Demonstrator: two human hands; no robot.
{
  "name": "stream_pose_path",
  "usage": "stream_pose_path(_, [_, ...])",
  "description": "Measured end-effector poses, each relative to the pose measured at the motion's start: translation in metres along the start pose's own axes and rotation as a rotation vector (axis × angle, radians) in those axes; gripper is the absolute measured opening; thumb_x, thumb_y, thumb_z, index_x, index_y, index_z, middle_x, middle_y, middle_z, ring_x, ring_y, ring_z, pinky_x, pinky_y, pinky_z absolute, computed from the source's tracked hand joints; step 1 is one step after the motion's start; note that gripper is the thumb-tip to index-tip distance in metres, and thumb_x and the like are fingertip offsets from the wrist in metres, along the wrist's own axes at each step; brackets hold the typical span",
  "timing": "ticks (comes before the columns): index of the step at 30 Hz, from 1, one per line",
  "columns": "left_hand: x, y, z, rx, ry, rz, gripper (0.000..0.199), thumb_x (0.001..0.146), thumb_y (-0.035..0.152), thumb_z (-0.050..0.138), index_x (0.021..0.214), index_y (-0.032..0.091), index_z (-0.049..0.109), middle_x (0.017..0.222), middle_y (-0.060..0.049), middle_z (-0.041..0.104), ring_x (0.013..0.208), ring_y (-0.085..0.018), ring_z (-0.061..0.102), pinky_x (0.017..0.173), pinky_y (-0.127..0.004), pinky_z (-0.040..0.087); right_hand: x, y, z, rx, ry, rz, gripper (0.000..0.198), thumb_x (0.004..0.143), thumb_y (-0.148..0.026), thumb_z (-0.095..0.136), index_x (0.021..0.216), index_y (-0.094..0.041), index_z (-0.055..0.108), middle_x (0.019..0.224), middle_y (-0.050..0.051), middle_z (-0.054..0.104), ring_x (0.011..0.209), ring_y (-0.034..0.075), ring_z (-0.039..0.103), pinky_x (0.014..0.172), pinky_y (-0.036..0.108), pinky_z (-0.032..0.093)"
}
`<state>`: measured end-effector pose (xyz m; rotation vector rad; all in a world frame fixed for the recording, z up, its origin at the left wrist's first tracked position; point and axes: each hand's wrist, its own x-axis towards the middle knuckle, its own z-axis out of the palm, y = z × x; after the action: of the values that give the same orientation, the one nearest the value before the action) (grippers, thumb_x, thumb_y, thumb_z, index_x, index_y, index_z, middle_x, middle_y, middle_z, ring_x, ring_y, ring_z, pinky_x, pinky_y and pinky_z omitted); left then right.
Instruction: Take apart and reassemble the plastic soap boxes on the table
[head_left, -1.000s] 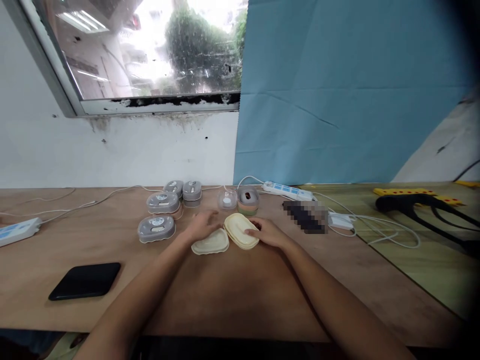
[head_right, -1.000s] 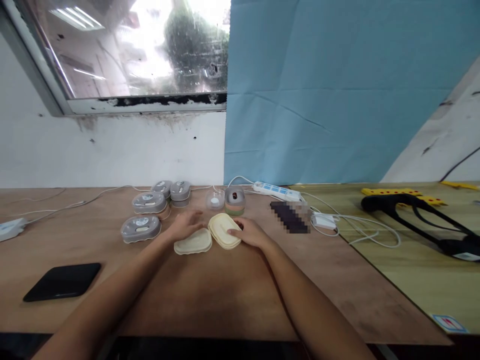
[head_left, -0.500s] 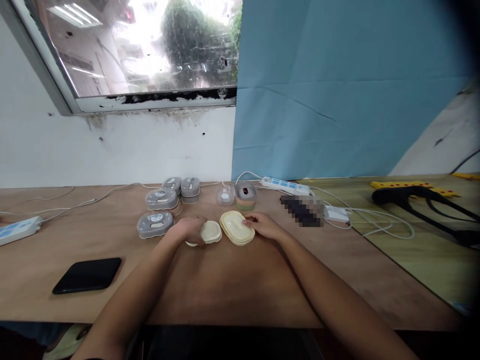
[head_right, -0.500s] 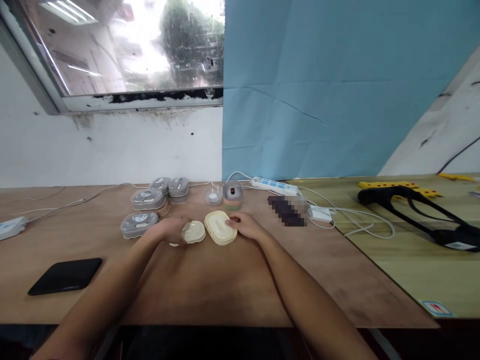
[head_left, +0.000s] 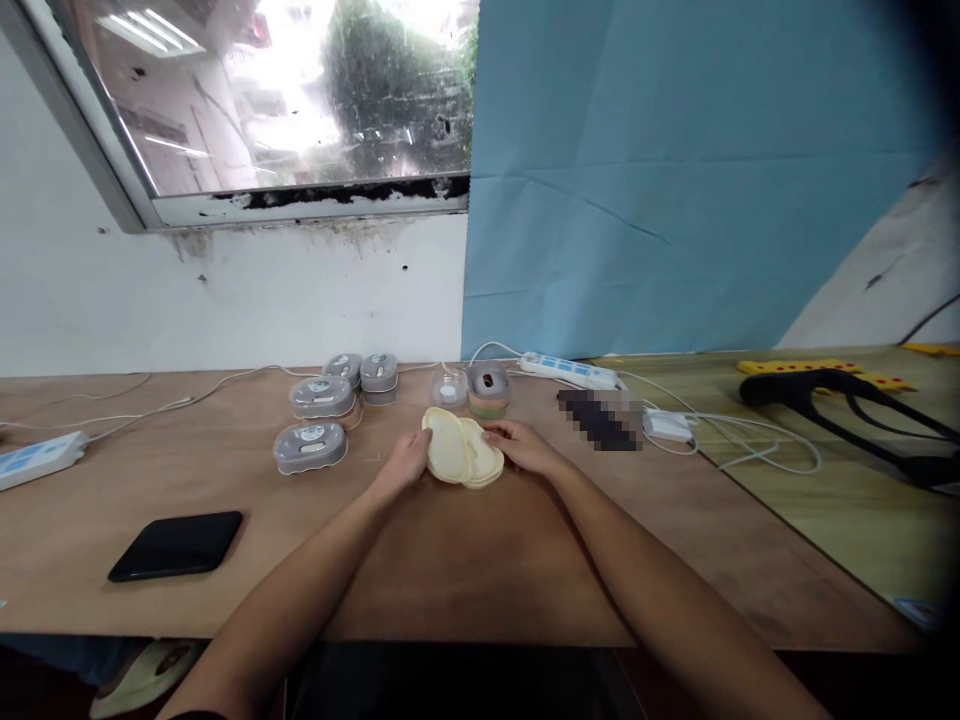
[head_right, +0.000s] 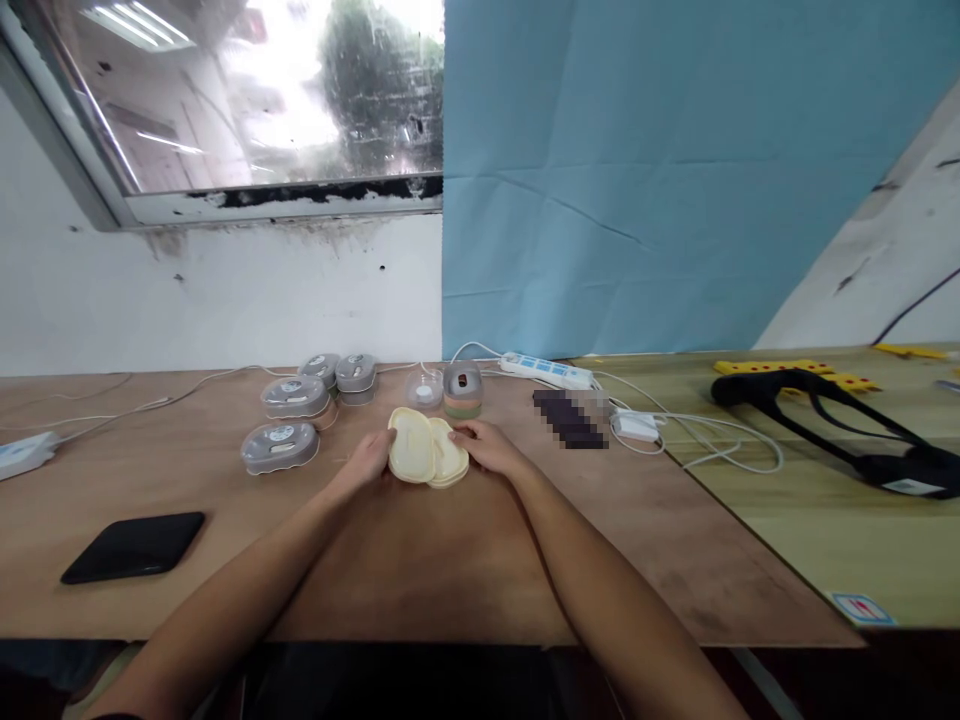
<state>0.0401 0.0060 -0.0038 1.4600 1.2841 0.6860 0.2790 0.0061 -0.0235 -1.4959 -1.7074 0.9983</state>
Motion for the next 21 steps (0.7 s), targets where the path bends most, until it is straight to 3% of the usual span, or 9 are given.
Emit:
stream_pose_path(5, [0.007, -0.006, 0.005, 0.241, -0.165, 0.005, 0.073, 0.085, 0.072, 0.019, 0.058, 0.014, 0.055, 0.04, -0.003, 0.053, 0.033, -0.01, 0.039, 0.039, -0.022, 0.031, -0.001, -0.006, 0.002, 0.026, -0.029, 0.002, 0.046, 0.083, -0.051, 0.052, 0.113, -0.016, 0.06, 0.079, 0.003, 0.066, 0.047, 0.008, 0.05, 0.038, 0.018, 0.036])
stream_pose_path(10, [0.012, -0.003, 0.013, 0.399, -0.275, -0.003, 0.065, 0.09, 0.061, 0.021, 0.074, 0.011, 0.06, 0.057, -0.007, 0.065, 0.033, -0.009, 0.04, 0.038, -0.022, 0.033, -0.001, -0.004, 0.002, 0.044, -0.041, 0.004, 0.039, 0.083, -0.05, 0.053, 0.101, -0.016, 0.059, 0.072, 0.0, 0.065, 0.047, 0.008, 0.052, 0.039, 0.018, 0.038])
stream_pose_path(15, [0.015, 0.004, 0.02, 0.555, -0.181, 0.049, 0.058, 0.093, 0.046, 0.022, 0.075, 0.011, 0.064, 0.067, -0.009, 0.069, 0.042, -0.011, 0.051, 0.047, -0.023, 0.041, 0.0, 0.004, -0.006, -0.039, -0.028, 0.067, 0.04, 0.082, -0.057, 0.052, 0.074, -0.018, 0.051, 0.048, -0.005, 0.052, 0.04, 0.01, 0.052, 0.034, 0.017, 0.035])
stream_pose_path(18, [0.017, 0.009, 0.021, 0.67, -0.039, 0.098, 0.055, 0.092, 0.043, 0.026, 0.078, 0.01, 0.067, 0.079, -0.014, 0.071, 0.068, -0.019, 0.064, 0.064, -0.026, 0.047, -0.001, 0.003, -0.012, -0.016, -0.08, 0.127, 0.047, 0.082, -0.063, 0.047, 0.069, -0.017, 0.048, 0.051, -0.003, 0.054, 0.038, 0.01, 0.053, 0.032, 0.018, 0.035])
stream_pose_path(21, [0.021, 0.01, 0.02, 0.773, 0.094, 0.132, 0.048, 0.09, 0.041, 0.032, 0.087, 0.01, 0.069, 0.098, -0.018, 0.069, 0.095, -0.026, 0.063, 0.08, -0.031, 0.045, -0.003, -0.003, -0.014, 0.019, -0.202, 0.181, 0.054, 0.081, -0.067, 0.045, 0.067, -0.016, 0.05, 0.056, -0.001, 0.057, 0.037, 0.009, 0.054, 0.031, 0.018, 0.036])
